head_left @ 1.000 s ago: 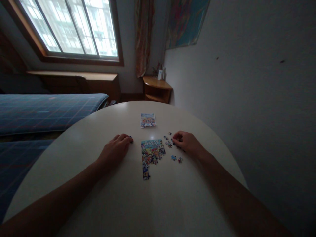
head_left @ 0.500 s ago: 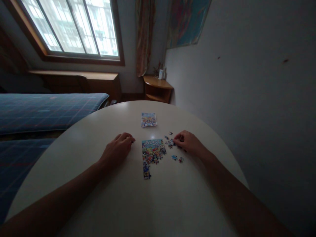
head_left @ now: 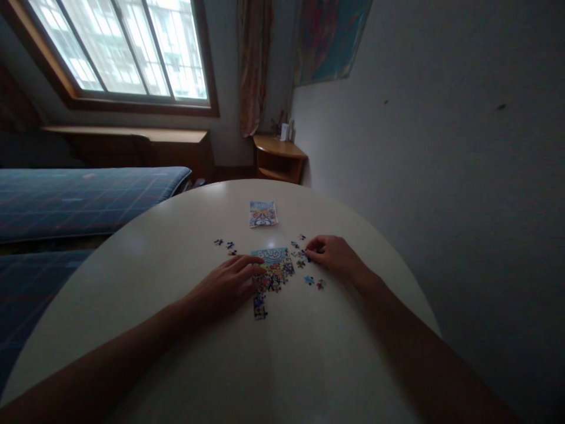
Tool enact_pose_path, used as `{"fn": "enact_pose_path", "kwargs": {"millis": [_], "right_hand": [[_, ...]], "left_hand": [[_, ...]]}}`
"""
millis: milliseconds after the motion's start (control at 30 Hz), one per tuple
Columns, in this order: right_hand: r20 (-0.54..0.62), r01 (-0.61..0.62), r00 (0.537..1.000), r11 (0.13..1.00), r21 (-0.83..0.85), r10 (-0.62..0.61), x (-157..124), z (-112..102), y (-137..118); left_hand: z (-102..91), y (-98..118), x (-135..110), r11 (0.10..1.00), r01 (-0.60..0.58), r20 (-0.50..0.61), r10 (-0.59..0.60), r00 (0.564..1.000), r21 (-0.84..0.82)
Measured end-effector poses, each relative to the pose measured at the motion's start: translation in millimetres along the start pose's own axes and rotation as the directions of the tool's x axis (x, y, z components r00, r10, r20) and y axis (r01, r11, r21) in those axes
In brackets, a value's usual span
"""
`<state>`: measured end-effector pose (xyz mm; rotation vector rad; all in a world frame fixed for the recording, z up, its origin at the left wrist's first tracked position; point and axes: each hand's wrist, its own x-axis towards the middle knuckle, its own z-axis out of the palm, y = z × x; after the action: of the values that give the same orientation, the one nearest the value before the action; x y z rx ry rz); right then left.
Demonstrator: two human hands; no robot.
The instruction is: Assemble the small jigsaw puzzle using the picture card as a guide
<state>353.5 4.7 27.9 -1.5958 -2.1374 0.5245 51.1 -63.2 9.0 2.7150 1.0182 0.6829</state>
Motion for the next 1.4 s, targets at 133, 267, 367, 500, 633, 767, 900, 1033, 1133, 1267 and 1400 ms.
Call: {"fn": "enact_pose_path", "kwargs": {"millis": [133,267,367,500,633,767,900,1033,1133,1267,1400], "right_hand": [[-0.008,0.003,1.000,1.000,0.022,-0.003,-1,3,1],[0.021,0.023,1.000,0.999,0.046,-0.024,-3,3,1],[0.000,0.053,0.999,0.997,0.059,-0.053,-6,2,-2],[0.028,0.161,0.986,0.980,0.113,-0.166,-17,0,-22],[0.147,0.206,0.959,0.951,0.230,-0.243,-33,5,-53],[0.266,0.188,0.934,0.962,0.198,-0.237,-42,14,-69],[0.290,0.186,0.927,0.962,0.198,-0.239,-43,17,-67],[0.271,0.250,0.919,0.955,0.159,-0.286,-41,20,-67],[0.268,0.268,0.917,0.955,0.130,-0.294,-40,22,-69],[0.274,0.247,0.925,0.965,0.091,-0.263,-40,22,-70],[0.270,0.270,0.921,0.959,0.081,-0.282,-40,22,-66]], "left_hand": [[2.3,-1,-1,1.000,-0.025,0.021,0.025,0.999,0.004],[6.1,-3,-1,0.999,-0.047,-0.004,0.047,0.999,0.005],[7.0,-4,0,0.998,-0.061,-0.006,0.061,0.998,-0.001],[5.0,-2,2,0.999,-0.047,0.018,0.047,0.999,-0.011],[3.0,0,2,0.999,-0.034,0.044,0.034,0.998,-0.006],[4.9,-1,2,0.999,-0.043,0.032,0.043,0.999,-0.019],[8.9,-2,2,0.997,-0.070,0.008,0.070,0.998,-0.022],[9.3,-1,3,0.994,-0.104,0.014,0.105,0.994,-0.029],[6.6,0,4,0.988,-0.150,0.034,0.152,0.988,-0.039],[3.8,0,5,0.976,-0.216,0.054,0.217,0.975,-0.026],[3.6,1,4,0.972,-0.233,0.088,0.232,0.969,0.002]]}}
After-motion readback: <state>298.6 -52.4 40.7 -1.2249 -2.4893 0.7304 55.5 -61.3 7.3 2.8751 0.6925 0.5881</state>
